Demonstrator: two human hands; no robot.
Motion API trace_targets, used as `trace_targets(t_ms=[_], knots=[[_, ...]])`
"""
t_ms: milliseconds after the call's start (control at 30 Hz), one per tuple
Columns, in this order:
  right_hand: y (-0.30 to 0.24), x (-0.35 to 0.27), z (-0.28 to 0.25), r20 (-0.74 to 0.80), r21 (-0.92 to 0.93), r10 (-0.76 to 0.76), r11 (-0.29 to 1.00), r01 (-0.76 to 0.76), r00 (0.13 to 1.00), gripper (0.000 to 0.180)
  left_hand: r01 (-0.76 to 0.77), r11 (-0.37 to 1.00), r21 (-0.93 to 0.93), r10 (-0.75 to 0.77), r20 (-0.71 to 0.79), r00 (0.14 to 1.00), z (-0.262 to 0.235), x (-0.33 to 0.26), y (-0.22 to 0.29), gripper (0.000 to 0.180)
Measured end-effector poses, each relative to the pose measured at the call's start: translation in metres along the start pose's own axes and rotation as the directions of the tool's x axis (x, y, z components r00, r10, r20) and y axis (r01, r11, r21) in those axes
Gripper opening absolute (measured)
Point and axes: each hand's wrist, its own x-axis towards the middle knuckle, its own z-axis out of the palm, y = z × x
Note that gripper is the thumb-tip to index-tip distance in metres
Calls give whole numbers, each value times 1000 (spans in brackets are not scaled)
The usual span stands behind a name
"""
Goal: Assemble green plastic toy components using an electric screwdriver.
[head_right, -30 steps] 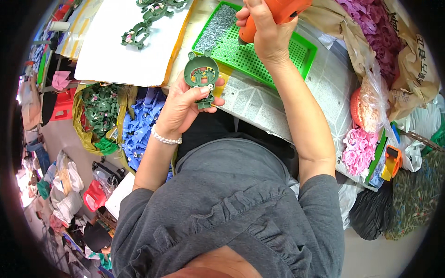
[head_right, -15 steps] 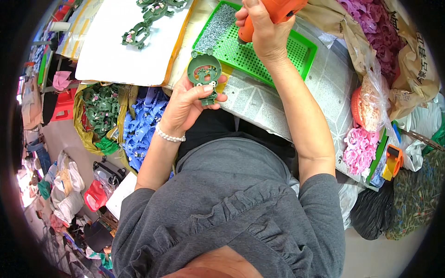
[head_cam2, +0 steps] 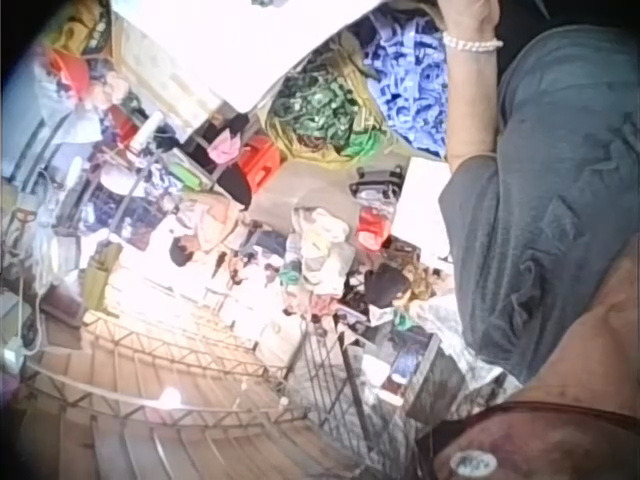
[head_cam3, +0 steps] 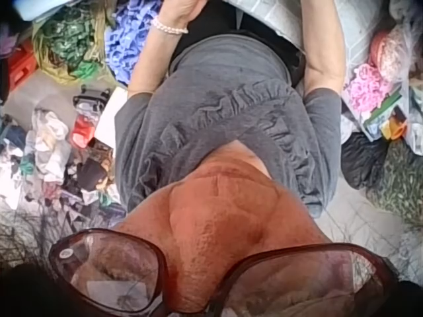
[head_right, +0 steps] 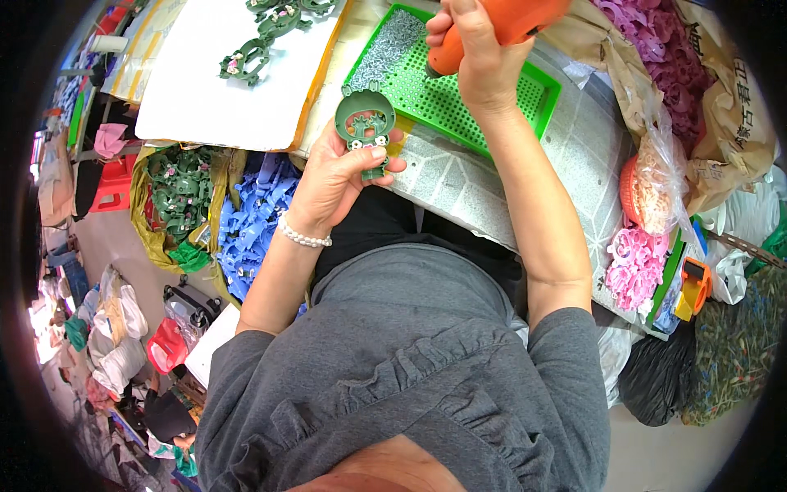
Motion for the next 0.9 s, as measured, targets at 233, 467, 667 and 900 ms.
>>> trace_targets(t_ms=[233, 467, 667, 900], knots=[[-39, -2, 1, 85, 121, 21, 992, -32, 996, 50, -91, 994, 56, 93, -41, 995, 11, 3, 3, 46], [-70, -27, 14, 421, 262, -223, 958, 117, 879, 72, -132, 990, 44, 134, -62, 989, 19, 7, 4, 44], [-67, -46, 25, 439, 215, -153, 975, 62, 886, 71, -186, 982, 34, 188, -45, 981, 26, 6, 4, 44], [-62, -49, 22, 428, 232, -153, 971, 55, 891, 67, -192, 981, 18, 193, -33, 981, 27, 4, 4, 45]])
